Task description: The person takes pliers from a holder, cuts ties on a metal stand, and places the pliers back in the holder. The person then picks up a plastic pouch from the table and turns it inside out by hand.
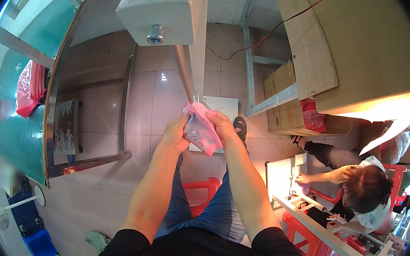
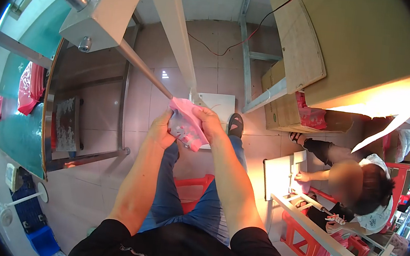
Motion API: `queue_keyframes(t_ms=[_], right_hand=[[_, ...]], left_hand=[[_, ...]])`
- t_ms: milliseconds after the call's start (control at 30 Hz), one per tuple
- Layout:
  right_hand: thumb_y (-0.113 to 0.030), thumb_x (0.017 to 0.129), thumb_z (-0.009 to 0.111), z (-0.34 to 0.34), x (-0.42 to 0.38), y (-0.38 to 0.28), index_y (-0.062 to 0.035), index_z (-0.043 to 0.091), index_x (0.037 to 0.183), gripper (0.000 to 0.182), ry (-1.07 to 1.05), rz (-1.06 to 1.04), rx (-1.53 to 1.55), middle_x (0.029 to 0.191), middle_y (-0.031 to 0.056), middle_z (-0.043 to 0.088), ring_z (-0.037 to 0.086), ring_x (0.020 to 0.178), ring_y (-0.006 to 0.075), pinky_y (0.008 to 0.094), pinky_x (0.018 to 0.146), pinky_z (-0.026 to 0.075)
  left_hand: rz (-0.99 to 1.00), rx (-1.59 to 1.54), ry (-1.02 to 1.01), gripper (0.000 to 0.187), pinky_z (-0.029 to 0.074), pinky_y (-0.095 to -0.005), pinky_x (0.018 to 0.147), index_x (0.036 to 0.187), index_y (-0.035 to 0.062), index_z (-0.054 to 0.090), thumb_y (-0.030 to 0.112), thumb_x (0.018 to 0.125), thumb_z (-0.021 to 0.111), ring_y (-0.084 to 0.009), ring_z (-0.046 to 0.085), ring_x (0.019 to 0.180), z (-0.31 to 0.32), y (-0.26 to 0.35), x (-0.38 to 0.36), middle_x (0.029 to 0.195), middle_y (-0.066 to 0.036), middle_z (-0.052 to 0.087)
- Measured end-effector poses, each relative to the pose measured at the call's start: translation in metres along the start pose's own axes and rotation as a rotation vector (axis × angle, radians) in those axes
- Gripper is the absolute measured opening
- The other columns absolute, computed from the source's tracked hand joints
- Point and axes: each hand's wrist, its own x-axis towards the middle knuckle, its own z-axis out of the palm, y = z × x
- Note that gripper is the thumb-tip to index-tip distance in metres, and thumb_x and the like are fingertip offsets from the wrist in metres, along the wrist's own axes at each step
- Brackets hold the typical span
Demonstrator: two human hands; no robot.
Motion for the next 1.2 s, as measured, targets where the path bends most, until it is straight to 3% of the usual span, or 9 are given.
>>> queue_keyframes(t_ms=[100, 233, 300, 567, 767, 867, 933, 1033, 1200], right_hand=[[-0.018, 0.096, 0.062, 0.014, -0.006, -0.007, -0.0051, 0.061, 0.100, 0.014, -0.023, -0.192, 0.131, 0.091, 0.0066, 0.067, 0.065, 0.077, 0.0167, 0.0326, 0.073, 0.057], [-0.019, 0.096, 0.061, 0.042, -0.009, -0.030, -0.0054, 0.059, 0.098, 0.014, -0.032, -0.210, 0.246, 0.088, 0.0054, 0.065, 0.064, 0.077, 0.0160, 0.0327, 0.072, 0.057], [-0.020, 0.098, 0.057, 0.056, -0.019, -0.055, -0.0043, 0.059, 0.101, 0.016, -0.030, -0.184, 0.026, 0.091, 0.0073, 0.064, 0.064, 0.080, 0.0167, 0.0333, 0.074, 0.056], [-0.018, 0.101, 0.051, 0.139, -0.114, -0.152, 0.0009, 0.058, 0.102, 0.020, -0.264, -0.383, -0.054, 0.095, 0.0107, 0.066, 0.066, 0.083, 0.0179, 0.0345, 0.078, 0.056], [-0.031, 0.093, 0.064, 0.139, -0.126, -0.137, 0.0021, 0.057, 0.123, 0.045, -0.346, -0.121, -0.358, 0.112, 0.0121, 0.063, 0.063, 0.100, 0.0177, 0.0336, 0.085, 0.054], [-0.022, 0.091, 0.066, 0.135, -0.127, -0.138, 0.0032, 0.060, 0.116, 0.036, -0.351, -0.115, -0.413, 0.107, 0.0112, 0.065, 0.064, 0.096, 0.0173, 0.0319, 0.082, 0.054], [-0.011, 0.088, 0.066, 0.141, -0.132, -0.139, 0.0035, 0.064, 0.107, 0.024, -0.242, -0.343, -0.648, 0.098, 0.0099, 0.067, 0.066, 0.086, 0.0169, 0.0304, 0.077, 0.055], [-0.003, 0.086, 0.064, 0.164, -0.148, -0.156, 0.0033, 0.065, 0.099, 0.015, -0.203, -0.464, -0.454, 0.088, 0.0086, 0.067, 0.066, 0.076, 0.0166, 0.0300, 0.070, 0.055], [-0.002, 0.086, 0.063, 0.188, -0.159, -0.171, 0.0027, 0.064, 0.095, 0.010, -0.195, -0.502, -0.455, 0.086, 0.0095, 0.067, 0.066, 0.073, 0.0173, 0.0322, 0.067, 0.055]], left_hand=[[-0.009, -0.027, 0.054, 0.034, 0.051, -0.0396, 0.094, 0.123, 0.0006, 0.056, 0.021, 0.096, 0.060, -0.0222, 0.063, 0.104, 0.010, 0.014, 0.000, 0.115, -0.010, 0.064], [0.118, 0.056, 0.019, 0.027, 0.052, -0.0364, 0.088, 0.118, 0.0006, 0.057, 0.015, 0.096, 0.059, -0.0193, 0.065, 0.098, 0.048, 0.045, -0.017, 0.109, -0.009, 0.066], [0.149, 0.155, 0.005, 0.024, 0.052, -0.0340, 0.086, 0.116, 0.0013, 0.057, 0.015, 0.096, 0.059, -0.0170, 0.065, 0.095, 0.056, 0.058, -0.022, 0.106, -0.008, 0.066], [0.324, 0.380, -0.091, 0.018, 0.052, -0.0255, 0.071, 0.109, 0.0026, 0.057, 0.012, 0.094, 0.059, -0.0094, 0.062, 0.080, 0.113, 0.095, -0.061, 0.093, -0.003, 0.064], [0.311, 0.208, -0.033, 0.014, 0.052, -0.0273, 0.065, 0.106, 0.0024, 0.056, 0.010, 0.094, 0.057, -0.0102, 0.060, 0.073, 0.127, 0.094, -0.083, 0.091, -0.004, 0.062], [0.324, 0.214, -0.053, 0.013, 0.053, -0.0288, 0.066, 0.105, 0.0019, 0.056, 0.010, 0.095, 0.057, -0.0111, 0.061, 0.076, 0.127, 0.093, -0.086, 0.091, -0.005, 0.062], [0.334, 0.251, -0.041, 0.012, 0.053, -0.0285, 0.064, 0.104, 0.0017, 0.056, 0.010, 0.095, 0.057, -0.0111, 0.061, 0.075, 0.139, 0.101, -0.092, 0.091, -0.005, 0.062], [0.340, 0.307, -0.047, 0.011, 0.052, -0.0276, 0.060, 0.102, 0.0013, 0.056, 0.010, 0.095, 0.056, -0.0112, 0.061, 0.073, 0.148, 0.101, -0.102, 0.090, -0.006, 0.062], [0.321, 0.349, -0.053, 0.008, 0.053, -0.0266, 0.056, 0.099, 0.0016, 0.055, 0.008, 0.095, 0.057, -0.0115, 0.060, 0.069, 0.156, 0.113, -0.105, 0.088, -0.007, 0.061]])
